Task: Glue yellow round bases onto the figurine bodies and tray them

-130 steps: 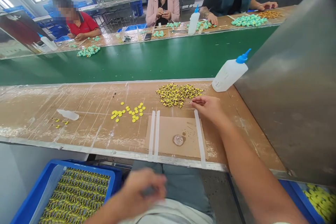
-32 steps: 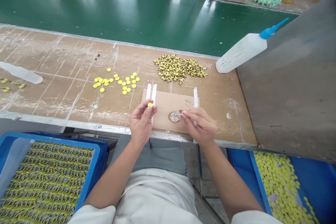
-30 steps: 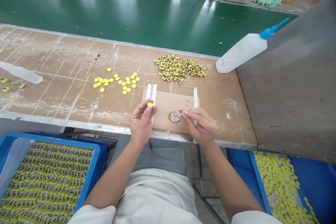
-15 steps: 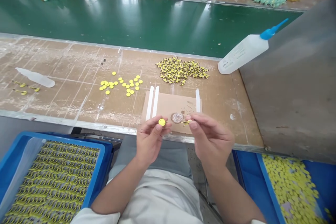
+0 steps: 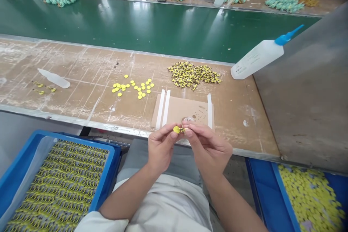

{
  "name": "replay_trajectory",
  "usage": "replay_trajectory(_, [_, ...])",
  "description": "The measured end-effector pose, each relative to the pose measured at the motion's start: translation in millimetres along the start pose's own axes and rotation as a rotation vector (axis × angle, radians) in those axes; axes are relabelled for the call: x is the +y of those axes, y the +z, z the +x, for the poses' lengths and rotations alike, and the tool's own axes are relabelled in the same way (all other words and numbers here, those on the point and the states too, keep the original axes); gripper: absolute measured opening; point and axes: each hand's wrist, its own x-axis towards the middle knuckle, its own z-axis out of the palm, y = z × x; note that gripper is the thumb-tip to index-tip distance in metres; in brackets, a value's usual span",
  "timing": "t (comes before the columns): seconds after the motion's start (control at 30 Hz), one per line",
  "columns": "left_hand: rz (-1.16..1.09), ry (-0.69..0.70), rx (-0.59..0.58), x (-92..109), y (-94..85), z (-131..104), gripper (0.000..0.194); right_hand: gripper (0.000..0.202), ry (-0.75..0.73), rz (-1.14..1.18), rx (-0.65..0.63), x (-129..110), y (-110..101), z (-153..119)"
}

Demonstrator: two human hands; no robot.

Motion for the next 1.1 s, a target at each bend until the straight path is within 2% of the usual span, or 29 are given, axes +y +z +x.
replay_trajectory(0.23, [-0.007, 0.028, -0.004, 0.5, 0.2, -1.3, 0.022, 0.024, -0.04, -0.016, -0.012, 2.1, 1.7, -1.1])
replay_trajectory(0.73, [-0.014, 0.056, -0.037, -0.4, -1.2, -2.1, 0.02, 0.023, -0.052, -0.048, -0.016, 5.7, 0.6, -3.8])
replay_trajectory(1.1, [0.029, 0.145, -0.076, -2.7, -4.7, -3.3, 0.02, 0.025, -0.069, -0.029, -0.03, 4.9, 1.0, -4.7])
